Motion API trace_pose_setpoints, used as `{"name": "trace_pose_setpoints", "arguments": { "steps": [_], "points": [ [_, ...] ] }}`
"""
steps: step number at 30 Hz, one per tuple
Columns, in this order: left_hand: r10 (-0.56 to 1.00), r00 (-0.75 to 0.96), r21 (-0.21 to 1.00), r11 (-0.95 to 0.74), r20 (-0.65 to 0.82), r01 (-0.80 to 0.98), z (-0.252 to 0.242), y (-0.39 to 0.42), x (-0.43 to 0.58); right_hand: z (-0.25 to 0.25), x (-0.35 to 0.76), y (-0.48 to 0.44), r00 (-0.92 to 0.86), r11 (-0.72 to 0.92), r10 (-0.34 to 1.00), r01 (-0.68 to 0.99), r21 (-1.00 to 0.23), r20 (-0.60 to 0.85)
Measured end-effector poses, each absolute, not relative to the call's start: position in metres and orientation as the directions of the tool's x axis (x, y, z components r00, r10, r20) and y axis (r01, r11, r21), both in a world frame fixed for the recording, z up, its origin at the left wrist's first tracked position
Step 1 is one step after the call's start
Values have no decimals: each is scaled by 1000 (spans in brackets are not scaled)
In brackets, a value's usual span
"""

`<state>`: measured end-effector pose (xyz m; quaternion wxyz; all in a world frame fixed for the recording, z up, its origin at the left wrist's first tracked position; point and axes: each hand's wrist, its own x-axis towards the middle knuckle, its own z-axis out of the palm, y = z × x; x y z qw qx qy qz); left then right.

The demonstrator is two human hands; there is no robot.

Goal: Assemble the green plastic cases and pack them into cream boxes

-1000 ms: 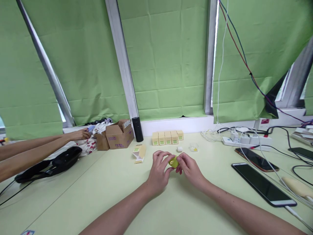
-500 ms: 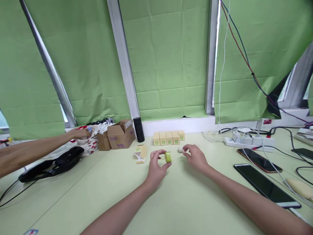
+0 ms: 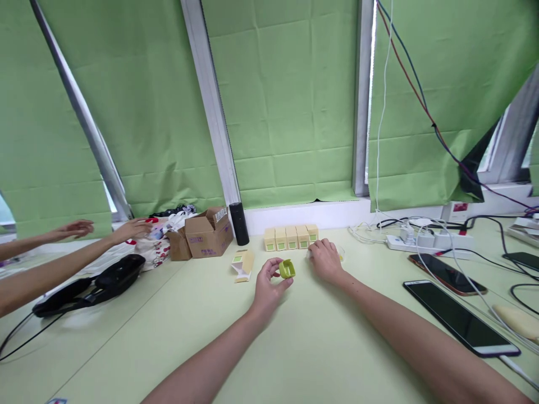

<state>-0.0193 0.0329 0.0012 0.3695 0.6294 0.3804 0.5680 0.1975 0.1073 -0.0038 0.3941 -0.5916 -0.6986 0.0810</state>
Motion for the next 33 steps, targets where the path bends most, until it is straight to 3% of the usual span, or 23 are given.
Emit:
{"name": "trace_pose_setpoints", "arguments": {
  "steps": [4,7,12,14,15,22,33],
  "points": [
    [888,58,887,-459,456,60,2,33,-18,3,196,99,160,259,913,483,-836,375],
    [884,58,883,-467,464,54,2,33,-17,8,194,81,168,242,947,195,-950,276],
    [881,73,880,-472,468,47,2,31,-17,14,186,32,105,238,969,-152,-959,224],
    [878,85,878,-476,472,47,2,30,-16,16,182,16,16,170,984,-423,-890,180],
    [877,89,878,-477,472,48,3,29,-16,17,180,10,-10,152,984,-476,-866,179],
    [873,108,874,-483,476,46,4,27,-16,17,176,1,-60,101,986,-513,-852,153],
    [875,93,874,-481,475,66,6,21,-14,14,177,0,-32,163,979,-480,-862,203]
  ]
}}
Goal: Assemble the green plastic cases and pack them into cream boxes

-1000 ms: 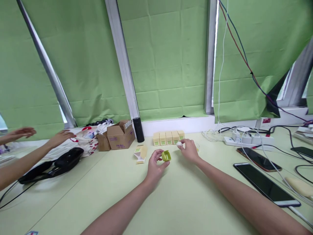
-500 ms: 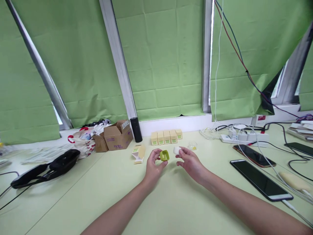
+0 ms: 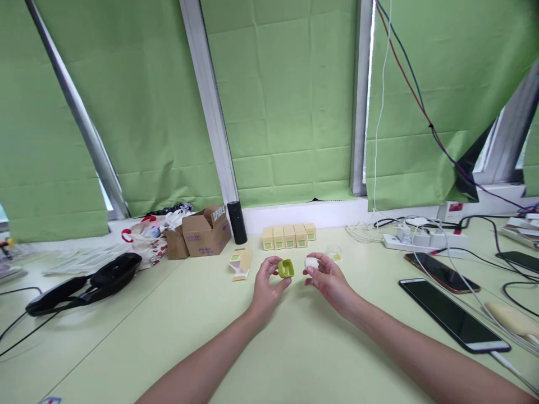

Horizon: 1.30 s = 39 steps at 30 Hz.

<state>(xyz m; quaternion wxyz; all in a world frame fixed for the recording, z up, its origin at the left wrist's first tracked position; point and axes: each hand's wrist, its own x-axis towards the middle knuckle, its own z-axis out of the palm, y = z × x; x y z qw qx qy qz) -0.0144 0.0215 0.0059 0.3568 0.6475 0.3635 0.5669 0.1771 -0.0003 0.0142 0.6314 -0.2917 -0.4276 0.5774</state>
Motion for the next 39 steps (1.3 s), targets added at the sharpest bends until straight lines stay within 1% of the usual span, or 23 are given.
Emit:
{"name": "trace_pose_setpoints", "arguments": {
  "steps": [5,11,14,16,18,21,25,31,39],
  "points": [
    [873,102,870,-485,477,86,6,22,-15,13,175,2,-36,162,978,-479,-863,203],
    [870,68,862,-493,488,119,1,25,-15,8,180,6,-46,128,986,-397,-909,159],
    [866,55,854,-499,496,147,-1,27,-15,6,182,8,-43,72,994,-438,-896,100],
    [866,44,851,-499,499,163,-3,29,-15,7,182,9,-60,47,995,-475,-879,86],
    [864,36,848,-500,502,174,-5,30,-16,8,182,9,-79,52,991,-501,-864,106],
    [856,40,837,-513,516,190,-7,31,-16,10,181,7,-75,95,986,-495,-863,151],
    [844,57,819,-532,533,217,-9,30,-15,10,179,3,-44,141,983,-441,-886,178],
    [834,54,809,-547,550,213,-5,25,-13,9,175,3,-24,200,976,-312,-929,219],
    [823,115,785,-566,556,251,2,17,-11,8,174,1,-82,244,961,-192,-950,264]
  ]
}}
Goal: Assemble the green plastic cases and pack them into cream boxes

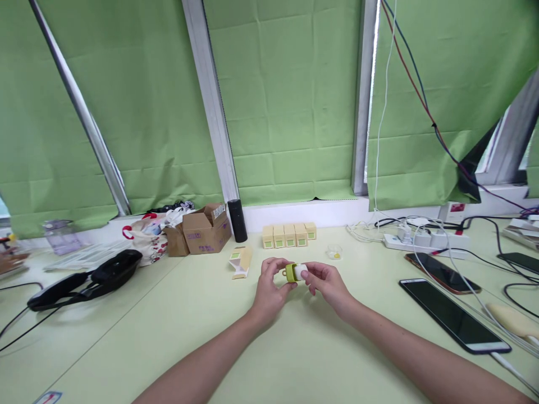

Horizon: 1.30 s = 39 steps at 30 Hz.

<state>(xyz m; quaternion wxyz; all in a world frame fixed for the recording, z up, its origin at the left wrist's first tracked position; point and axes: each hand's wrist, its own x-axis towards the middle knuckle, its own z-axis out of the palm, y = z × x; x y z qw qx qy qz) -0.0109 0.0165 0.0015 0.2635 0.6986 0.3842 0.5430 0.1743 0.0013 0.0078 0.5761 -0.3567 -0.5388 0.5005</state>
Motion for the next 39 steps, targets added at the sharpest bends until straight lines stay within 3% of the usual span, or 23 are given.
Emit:
{"name": "trace_pose_setpoints", "arguments": {
  "steps": [28,31,36,39],
  "points": [
    [818,171,742,-571,549,350,4,7,-8,-9,174,6,-67,366,928,2,-931,365],
    [786,185,666,-603,590,439,2,6,-8,-9,174,6,-48,398,917,41,-917,396],
    [631,281,388,-708,723,590,0,4,-7,-7,174,5,-5,421,907,56,-905,422],
    [583,305,306,-720,753,623,-1,2,-5,-7,172,3,-5,410,912,32,-912,410]
  ]
}}
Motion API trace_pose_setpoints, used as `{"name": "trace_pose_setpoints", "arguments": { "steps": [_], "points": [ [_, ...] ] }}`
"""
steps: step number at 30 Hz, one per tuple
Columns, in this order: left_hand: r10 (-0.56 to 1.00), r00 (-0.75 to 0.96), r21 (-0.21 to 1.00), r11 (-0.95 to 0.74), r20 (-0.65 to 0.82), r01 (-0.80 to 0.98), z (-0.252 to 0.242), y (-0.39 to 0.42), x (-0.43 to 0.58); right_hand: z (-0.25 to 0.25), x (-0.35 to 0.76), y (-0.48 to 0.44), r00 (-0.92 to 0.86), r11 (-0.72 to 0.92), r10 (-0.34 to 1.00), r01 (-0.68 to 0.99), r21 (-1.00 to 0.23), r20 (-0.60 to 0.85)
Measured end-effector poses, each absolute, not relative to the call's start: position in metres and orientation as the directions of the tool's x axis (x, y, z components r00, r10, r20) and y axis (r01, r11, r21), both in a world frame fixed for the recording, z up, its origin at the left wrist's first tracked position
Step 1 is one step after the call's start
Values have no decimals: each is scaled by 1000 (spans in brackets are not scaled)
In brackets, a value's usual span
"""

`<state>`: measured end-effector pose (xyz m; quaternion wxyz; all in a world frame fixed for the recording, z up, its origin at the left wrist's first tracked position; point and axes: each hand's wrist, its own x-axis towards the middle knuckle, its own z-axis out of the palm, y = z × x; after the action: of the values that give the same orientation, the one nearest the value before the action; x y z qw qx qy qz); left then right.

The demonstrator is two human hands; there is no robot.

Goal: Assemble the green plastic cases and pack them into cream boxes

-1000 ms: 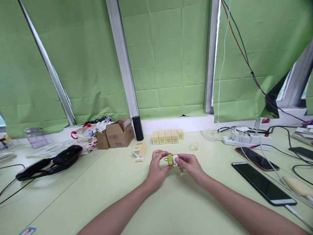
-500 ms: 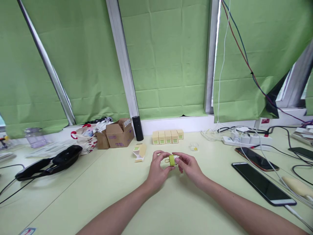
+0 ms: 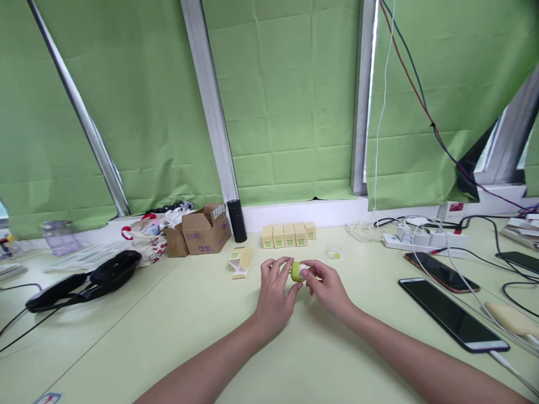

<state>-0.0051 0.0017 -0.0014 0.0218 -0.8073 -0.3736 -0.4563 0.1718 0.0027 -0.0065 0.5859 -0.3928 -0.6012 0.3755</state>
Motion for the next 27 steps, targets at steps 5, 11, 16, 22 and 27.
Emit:
{"name": "trace_pose_setpoints", "arguments": {
  "steps": [5,11,16,22,27],
  "points": [
    [587,311,308,-722,747,620,-2,-1,-3,-8,166,-2,-1,400,916,-28,-916,400],
    [636,288,454,-737,716,500,1,-3,-4,-9,166,-5,-19,394,919,-20,-919,395],
    [840,181,807,-542,512,234,2,2,-4,-3,170,-7,-38,439,898,138,-888,438],
    [906,218,931,-357,364,-71,0,11,-1,-5,178,-6,-91,658,700,467,-591,708],
    [893,260,930,-359,367,-81,1,8,2,-10,179,-3,-267,753,542,576,-319,797]
  ]
}}
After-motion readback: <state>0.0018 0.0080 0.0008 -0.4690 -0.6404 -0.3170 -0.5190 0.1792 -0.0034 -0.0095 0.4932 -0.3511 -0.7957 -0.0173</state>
